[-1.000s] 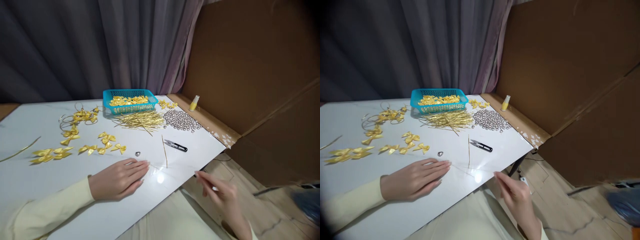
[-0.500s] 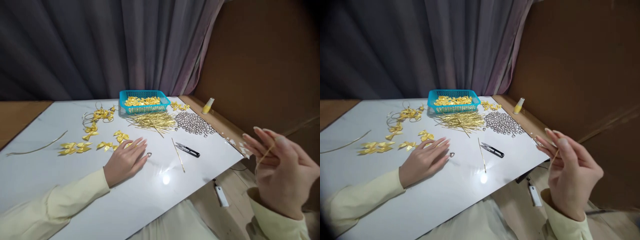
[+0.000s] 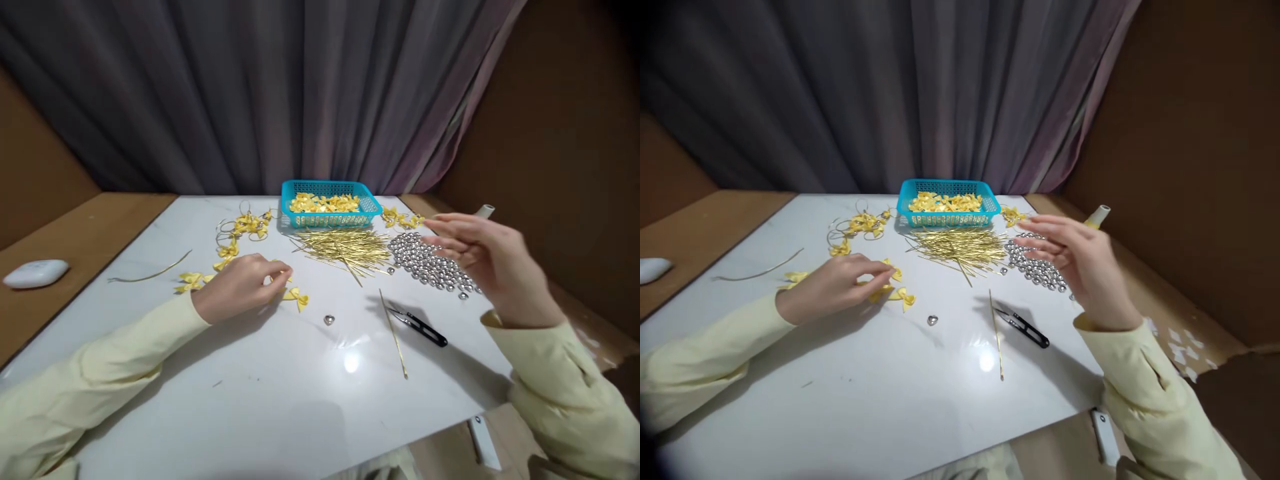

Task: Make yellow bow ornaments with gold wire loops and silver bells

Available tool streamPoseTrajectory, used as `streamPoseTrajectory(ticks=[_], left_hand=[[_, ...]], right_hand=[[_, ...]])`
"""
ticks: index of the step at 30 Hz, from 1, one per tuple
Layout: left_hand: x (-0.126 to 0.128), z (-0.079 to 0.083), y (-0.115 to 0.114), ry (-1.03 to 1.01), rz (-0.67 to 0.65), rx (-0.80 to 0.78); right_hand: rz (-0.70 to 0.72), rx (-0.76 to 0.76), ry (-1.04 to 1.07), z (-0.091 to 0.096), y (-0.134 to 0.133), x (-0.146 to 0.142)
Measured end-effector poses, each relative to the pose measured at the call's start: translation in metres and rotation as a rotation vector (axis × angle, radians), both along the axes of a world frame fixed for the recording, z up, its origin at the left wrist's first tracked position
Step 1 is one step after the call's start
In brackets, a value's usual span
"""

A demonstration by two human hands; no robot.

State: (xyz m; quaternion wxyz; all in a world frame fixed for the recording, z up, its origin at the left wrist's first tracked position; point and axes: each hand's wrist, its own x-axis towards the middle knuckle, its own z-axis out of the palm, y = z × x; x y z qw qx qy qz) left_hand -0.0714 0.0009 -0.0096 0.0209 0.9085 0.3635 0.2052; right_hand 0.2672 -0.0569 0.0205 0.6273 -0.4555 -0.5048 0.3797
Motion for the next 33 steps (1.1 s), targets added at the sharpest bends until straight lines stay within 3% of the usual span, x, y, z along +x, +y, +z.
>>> streamPoseTrajectory(ticks=[2,4,7,11,15,19,27,33], left_hand=[[-0.001,0.004,-0.001,0.101,0.017,-0.043],[0.001,0.004,0.000,0.161,-0.058,-0.122],[0.002,-0.005,0.004,0.217,-0.244,-0.207],[0.001,-0.024,0.010,0.146,-0.294,-0.266],[0.006,-0.040,0.005,0.014,-0.238,-0.250],[0.012,-0.049,-0.004,-0.031,-0.198,-0.203],[0.011,-0.052,-0.008,-0.097,-0.168,-0.200],[0.015,-0.051,-0.015,-0.248,-0.025,-0.315]], right_hand=[[0.238,-0.131,-0.022,-0.013,0.016,-0.011],[0.413,-0.239,-0.016,-0.024,0.027,-0.024],[0.587,-0.357,-0.067,-0.036,0.034,-0.041],[0.730,-0.413,-0.159,-0.046,0.031,-0.055],[0.704,-0.404,-0.295,-0.057,0.023,-0.064],[0.614,-0.311,-0.564,-0.067,0.015,-0.076],[0.493,0.129,-0.917,-0.083,0.008,-0.099],[0.477,0.197,-0.957,-0.085,0.008,-0.102]])
